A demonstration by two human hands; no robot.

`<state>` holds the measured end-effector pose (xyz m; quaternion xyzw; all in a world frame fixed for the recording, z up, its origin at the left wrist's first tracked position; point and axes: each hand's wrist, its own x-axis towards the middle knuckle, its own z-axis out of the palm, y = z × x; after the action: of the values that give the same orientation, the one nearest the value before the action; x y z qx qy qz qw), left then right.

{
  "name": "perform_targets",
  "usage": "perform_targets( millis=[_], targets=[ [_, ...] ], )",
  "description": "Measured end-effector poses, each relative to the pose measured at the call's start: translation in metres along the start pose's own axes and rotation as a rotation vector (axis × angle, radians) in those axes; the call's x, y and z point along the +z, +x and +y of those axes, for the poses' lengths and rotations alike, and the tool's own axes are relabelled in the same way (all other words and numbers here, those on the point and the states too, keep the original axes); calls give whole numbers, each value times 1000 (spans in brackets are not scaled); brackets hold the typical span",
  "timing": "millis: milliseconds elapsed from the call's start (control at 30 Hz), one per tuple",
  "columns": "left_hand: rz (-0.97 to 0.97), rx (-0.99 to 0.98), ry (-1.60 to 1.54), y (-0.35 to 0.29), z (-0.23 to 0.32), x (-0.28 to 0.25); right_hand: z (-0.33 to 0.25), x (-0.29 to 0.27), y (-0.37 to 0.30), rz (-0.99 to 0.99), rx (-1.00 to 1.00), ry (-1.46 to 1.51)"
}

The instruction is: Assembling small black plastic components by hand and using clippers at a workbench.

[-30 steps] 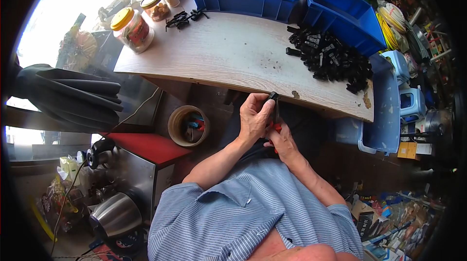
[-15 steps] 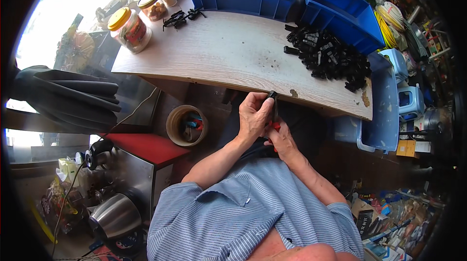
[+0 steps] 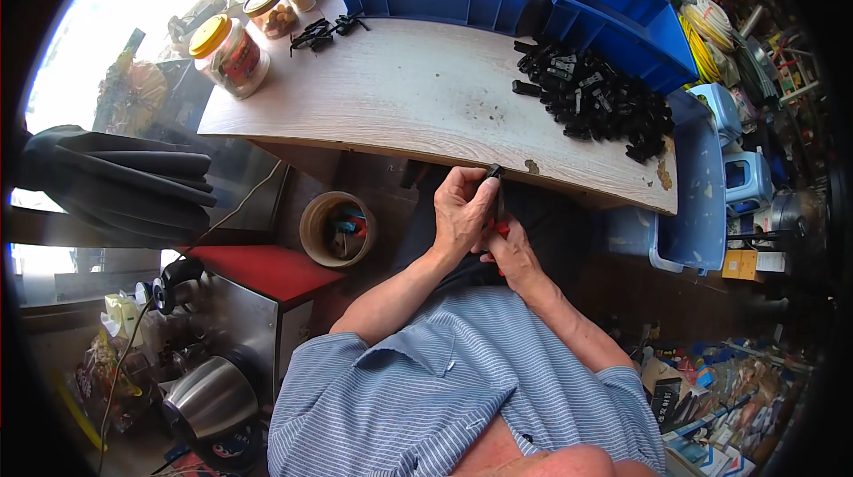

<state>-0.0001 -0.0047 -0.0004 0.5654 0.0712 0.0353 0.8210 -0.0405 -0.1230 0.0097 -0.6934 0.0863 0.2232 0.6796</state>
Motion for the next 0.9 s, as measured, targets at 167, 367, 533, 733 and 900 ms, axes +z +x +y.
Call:
perform_targets(
  millis=[167,367,533,733,900],
  targets=[
    [-6,74,-3,-4,-8,7,12,-1,4,22,13,66],
    [-58,86,94,-5,-8,13,21,-4,5,80,52,92],
    [-138,235,364,11,5,28,5,-13,1,101,53,269],
    [-280,350,392,72,32,83,9,-28,9,248,20,577],
    [-237,604,340,141,72,146,18,-44,-1,229,-11,574]
  ],
)
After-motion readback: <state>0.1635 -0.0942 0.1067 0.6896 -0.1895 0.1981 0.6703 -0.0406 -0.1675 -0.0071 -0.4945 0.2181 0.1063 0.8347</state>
